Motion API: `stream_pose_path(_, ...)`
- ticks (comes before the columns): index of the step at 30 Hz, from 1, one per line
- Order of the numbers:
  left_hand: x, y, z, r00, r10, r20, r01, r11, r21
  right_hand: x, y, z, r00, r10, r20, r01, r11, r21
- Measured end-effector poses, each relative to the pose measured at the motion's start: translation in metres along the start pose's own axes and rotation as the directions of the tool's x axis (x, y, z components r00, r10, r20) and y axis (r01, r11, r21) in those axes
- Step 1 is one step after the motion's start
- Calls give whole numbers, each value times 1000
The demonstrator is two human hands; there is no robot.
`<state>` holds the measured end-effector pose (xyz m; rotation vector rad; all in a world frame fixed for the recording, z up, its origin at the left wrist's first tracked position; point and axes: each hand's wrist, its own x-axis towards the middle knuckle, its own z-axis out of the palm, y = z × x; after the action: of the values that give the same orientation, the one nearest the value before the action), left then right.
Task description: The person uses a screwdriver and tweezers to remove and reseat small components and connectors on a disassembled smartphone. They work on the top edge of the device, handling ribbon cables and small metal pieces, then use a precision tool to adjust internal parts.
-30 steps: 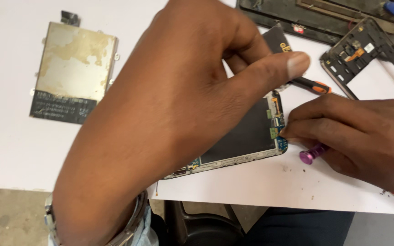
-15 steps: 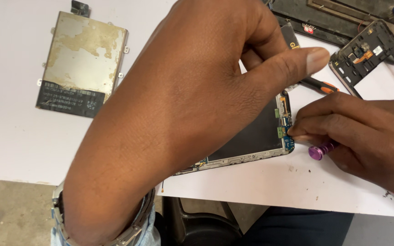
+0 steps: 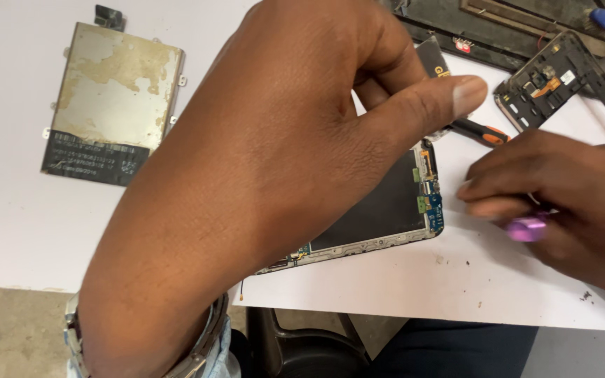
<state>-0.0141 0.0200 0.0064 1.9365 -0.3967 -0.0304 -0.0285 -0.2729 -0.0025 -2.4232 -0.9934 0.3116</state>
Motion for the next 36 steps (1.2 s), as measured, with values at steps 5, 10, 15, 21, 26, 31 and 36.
stream_pose_path(5,1,2,-2,1000,30,1,-30,999,-12,-13,15,-6,967,71,-243,15,941,337)
stream_pose_path(10,2,3,-1,1000,18,-2,-18,1000,-10,-29,31,7,911,135,-390,113,828,549)
stream_pose_path(15,3,4,0,1000,-9,-12,9,1000,-11,-47,34,12,903,121,-412,158,797,582)
stream_pose_path(21,3,7,-2,998,-63,28,63,998,-18,-44,33,14,904,91,-417,161,832,531)
stream_pose_path(26,2,8,-2,998,-57,22,58,998,-9,-29,24,9,917,11,-398,140,927,347)
stream_pose_path(31,3,8,-2,998,-64,25,64,998,-17,-22,14,7,917,-7,-400,134,948,289)
stream_pose_path(36,3,9,-2,995,-91,37,91,996,-5,-20,12,7,916,-27,-400,154,945,289)
